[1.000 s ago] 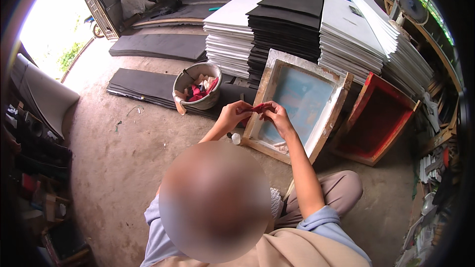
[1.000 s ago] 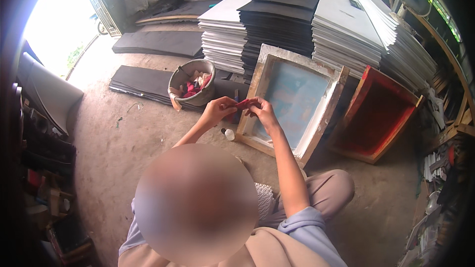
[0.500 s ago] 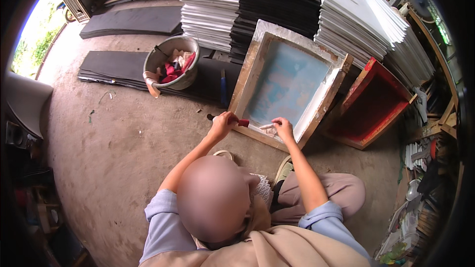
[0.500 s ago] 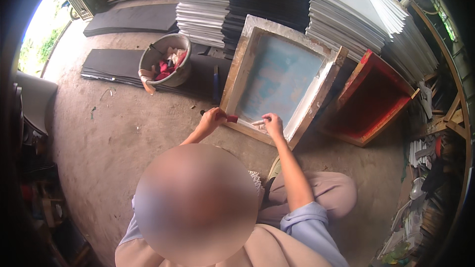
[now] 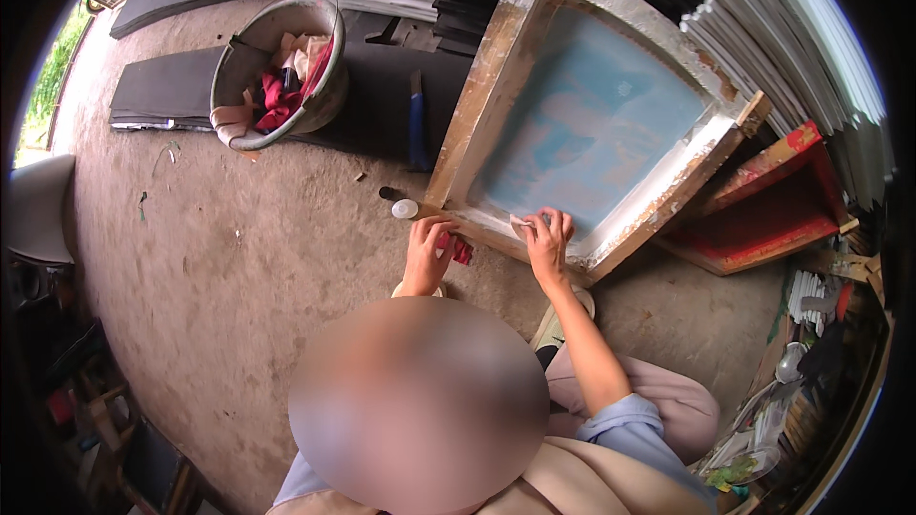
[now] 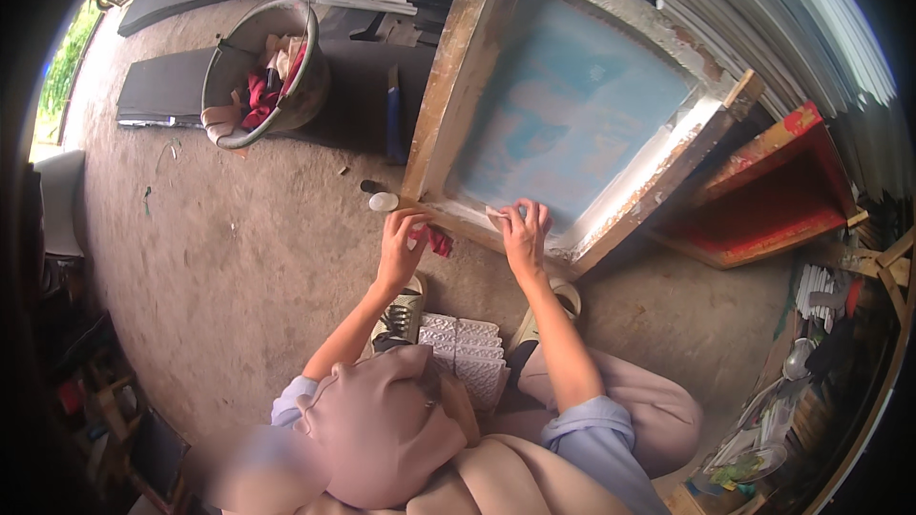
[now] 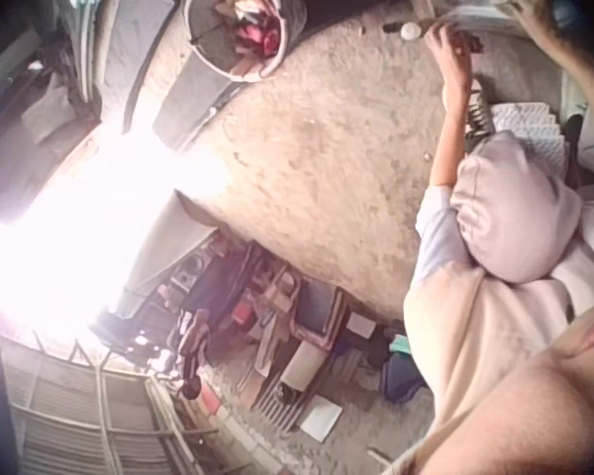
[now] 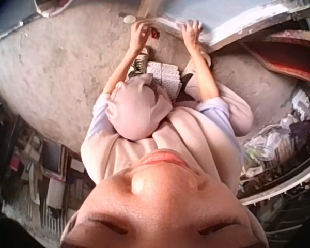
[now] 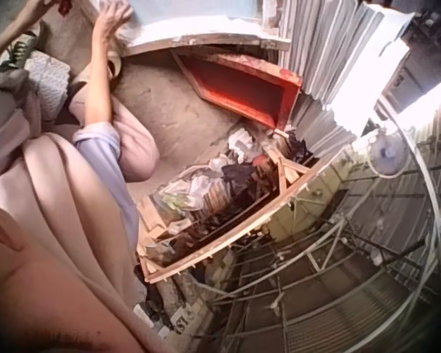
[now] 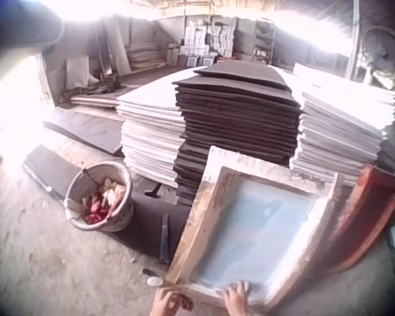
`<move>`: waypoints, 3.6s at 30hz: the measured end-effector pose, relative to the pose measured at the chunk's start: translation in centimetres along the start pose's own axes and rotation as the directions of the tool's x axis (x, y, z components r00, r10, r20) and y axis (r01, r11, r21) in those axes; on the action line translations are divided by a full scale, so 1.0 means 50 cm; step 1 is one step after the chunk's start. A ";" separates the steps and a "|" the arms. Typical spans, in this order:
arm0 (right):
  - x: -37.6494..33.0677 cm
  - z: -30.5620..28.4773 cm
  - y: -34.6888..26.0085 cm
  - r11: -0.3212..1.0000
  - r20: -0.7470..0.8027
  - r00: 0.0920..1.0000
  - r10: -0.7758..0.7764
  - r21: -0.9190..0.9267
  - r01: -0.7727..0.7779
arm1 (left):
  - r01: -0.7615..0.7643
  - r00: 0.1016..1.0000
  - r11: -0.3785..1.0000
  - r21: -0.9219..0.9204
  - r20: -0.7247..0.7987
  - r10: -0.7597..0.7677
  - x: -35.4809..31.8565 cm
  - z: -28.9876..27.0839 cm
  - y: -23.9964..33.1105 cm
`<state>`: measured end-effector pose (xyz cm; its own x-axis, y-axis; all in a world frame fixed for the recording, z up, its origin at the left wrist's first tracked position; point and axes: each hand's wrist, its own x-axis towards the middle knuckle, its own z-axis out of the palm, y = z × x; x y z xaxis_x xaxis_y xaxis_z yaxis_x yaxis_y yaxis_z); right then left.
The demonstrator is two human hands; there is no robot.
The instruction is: The person sits on the floor and cleans a framed glass panel using a red cloth and a small bottle of liquid. They repeatedly apply liquid to the cloth and wipe the glass surface in circular and back-and-forth motions.
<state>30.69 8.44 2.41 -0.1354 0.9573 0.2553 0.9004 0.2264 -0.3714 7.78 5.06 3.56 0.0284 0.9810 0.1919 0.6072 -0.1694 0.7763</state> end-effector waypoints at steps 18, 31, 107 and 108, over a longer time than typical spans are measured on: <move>0.068 0.095 -0.151 0.451 0.391 0.852 0.349 0.727 -0.518 | 0.155 0.982 0.974 -0.167 -0.087 -0.171 0.027 -0.044 -0.166; 0.099 0.053 -0.278 0.370 0.432 0.856 0.284 0.774 -0.513 | 0.171 0.982 0.984 -0.054 0.093 -0.166 0.039 -0.155 -0.065; 0.257 0.019 0.002 0.493 0.247 0.538 -0.806 -0.225 0.841 | 0.038 0.997 0.972 0.232 -0.077 -0.021 0.189 -0.028 -0.034; 0.261 0.019 -0.010 0.505 0.233 0.555 -0.798 -0.244 0.828 | 0.032 0.997 0.971 0.236 -0.077 -0.014 0.186 -0.029 -0.033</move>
<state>28.07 21.00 5.10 -0.8905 0.3927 0.2298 0.4432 0.8631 0.2422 5.88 14.35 4.93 -0.0418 0.9731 0.2267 0.7779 -0.1107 0.6186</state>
